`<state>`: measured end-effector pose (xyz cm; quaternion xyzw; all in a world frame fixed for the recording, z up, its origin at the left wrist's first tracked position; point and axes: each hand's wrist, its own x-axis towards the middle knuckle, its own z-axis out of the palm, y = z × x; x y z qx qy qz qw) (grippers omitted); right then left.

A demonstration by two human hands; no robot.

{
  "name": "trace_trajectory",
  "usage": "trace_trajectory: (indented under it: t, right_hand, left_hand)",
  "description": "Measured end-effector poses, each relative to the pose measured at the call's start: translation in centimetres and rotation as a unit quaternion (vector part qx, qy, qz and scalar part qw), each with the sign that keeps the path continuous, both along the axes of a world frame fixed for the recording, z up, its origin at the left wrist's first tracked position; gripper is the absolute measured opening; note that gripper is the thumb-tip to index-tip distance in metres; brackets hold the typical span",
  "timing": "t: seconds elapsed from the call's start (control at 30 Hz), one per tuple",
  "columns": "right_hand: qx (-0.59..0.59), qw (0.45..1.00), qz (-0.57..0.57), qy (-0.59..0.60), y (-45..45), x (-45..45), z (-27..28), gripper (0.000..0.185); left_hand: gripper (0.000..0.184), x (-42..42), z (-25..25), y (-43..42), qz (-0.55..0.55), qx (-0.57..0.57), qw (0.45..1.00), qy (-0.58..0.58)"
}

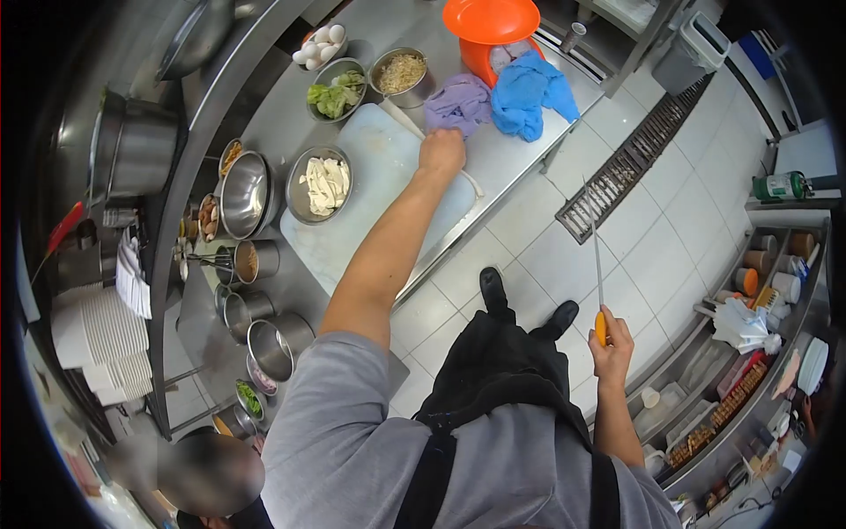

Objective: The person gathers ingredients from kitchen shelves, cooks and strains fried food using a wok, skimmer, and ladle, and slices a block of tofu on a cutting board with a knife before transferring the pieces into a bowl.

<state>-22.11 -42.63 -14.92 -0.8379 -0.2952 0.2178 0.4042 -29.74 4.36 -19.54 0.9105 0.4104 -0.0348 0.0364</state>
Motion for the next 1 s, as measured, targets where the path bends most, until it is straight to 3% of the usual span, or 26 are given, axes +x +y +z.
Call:
trace_trajectory:
  t: [0.13, 0.17, 0.2, 0.23, 0.27, 0.3, 0.33, 0.4, 0.43, 0.47, 0.5, 0.57, 0.6, 0.67, 0.7, 0.77, 0.83, 0.9, 0.97, 1.0]
  right_hand:
    - [-0.019, 0.999, 0.013, -0.023, -2.1, 3.5, -1.6, 0.049]
    - [0.0, 0.999, 0.015, -0.035, -3.1, 4.7, -3.1, 0.05]
    - [-0.038, 0.998, 0.027, -0.051, -3.6, 5.8, -2.7, 0.049]
    - [-0.025, 0.999, 0.015, -0.044, -4.0, 6.8, -2.8, 0.049]
    - [-0.03, 0.999, 0.0, -0.038, -4.8, 8.1, -3.8, 0.049]
    - [-0.036, 0.999, -0.01, -0.031, -5.8, 9.3, -5.0, 0.049]
    - [-0.049, 0.998, -0.018, -0.023, -6.6, 10.5, -6.8, 0.049]
    - [-0.096, 0.993, -0.071, 0.001, -8.1, 13.4, -11.6, 0.049]
    - [-0.092, 0.993, -0.075, 0.009, -9.1, 14.8, -14.4, 0.049]
    - [-0.105, 0.992, -0.075, 0.016, -9.8, 15.9, -17.0, 0.049]
    - [-0.119, 0.989, -0.086, 0.015, -10.5, 16.9, -18.9, 0.049]
    - [-0.156, 0.982, -0.105, 0.015, -11.5, 18.7, -22.5, 0.049]
    - [-0.169, 0.981, -0.095, 0.022, -12.8, 18.8, -24.8, 0.049]
    - [-0.128, 0.978, -0.161, 0.025, -15.8, 19.5, -29.5, 0.049]
    - [-0.172, 0.972, -0.16, 0.02, -17.5, 19.8, -31.2, 0.048]
    - [-0.228, 0.961, -0.157, 0.007, -19.3, 19.5, -33.8, 0.046]
    - [-0.292, 0.917, -0.258, 0.086, -20.6, 18.4, -35.5, 0.044]
    - [-0.303, 0.91, -0.268, 0.086, -22.4, 16.9, -37.5, 0.045]
    - [-0.277, 0.913, -0.281, 0.101, -23.7, 15.7, -39.3, 0.046]
    - [-0.289, 0.91, -0.283, 0.097, -24.2, 15.2, -40.1, 0.046]
  left_hand:
    - [0.018, -2.9, 0.2, 1.5, -0.017, 0.048, 0.997, -0.053]
    - [0.018, -6.0, -0.3, 3.0, -0.066, 0.153, 0.98, -0.112]
    - [0.019, -6.2, 6.0, 0.7, 0.032, 0.135, 0.99, -0.031]
    - [0.02, -7.9, 8.2, 0.3, 0.108, 0.135, 0.973, -0.15]
    - [0.026, -11.0, 8.5, 0.9, 0.111, 0.183, 0.964, -0.16]
    - [0.032, -13.0, 9.2, 1.0, 0.102, 0.231, 0.965, -0.066]
    - [0.03, -14.0, 9.0, 0.3, 0.085, 0.29, 0.951, -0.064]
    - [0.027, -8.4, 9.9, -8.2, 0.072, 0.187, 0.957, -0.209]
    - [0.025, -5.8, 8.7, -12.8, 0.097, 0.063, 0.969, -0.219]
    - [0.023, -3.1, 6.0, -17.0, 0.124, -0.064, 0.965, -0.22]
    - [0.02, -1.6, -0.3, -20.5, 0.059, -0.183, 0.92, -0.342]
    - [0.018, 2.5, -9.9, -23.9, 0.009, -0.332, 0.933, -0.141]
    - [0.017, 1.9, -19.6, -25.0, 0.022, -0.405, 0.892, -0.199]
    - [0.019, 0.0, -36.9, -26.1, 0.086, -0.396, 0.914, -0.021]
    - [0.021, -0.7, -43.9, -26.8, 0.099, -0.369, 0.923, 0.041]
    - [0.023, -4.9, -58.7, -26.9, 0.052, -0.362, 0.922, 0.125]
    - [0.026, -9.6, -72.3, -27.9, 0.181, -0.394, 0.892, 0.125]
    - [0.03, -10.8, -78.6, -28.1, 0.27, -0.409, 0.852, 0.182]
    - [0.037, -8.4, -77.8, -27.7, 0.274, -0.418, 0.833, 0.237]
    - [0.04, -10.4, -81.8, -28.8, 0.36, -0.418, 0.822, 0.145]
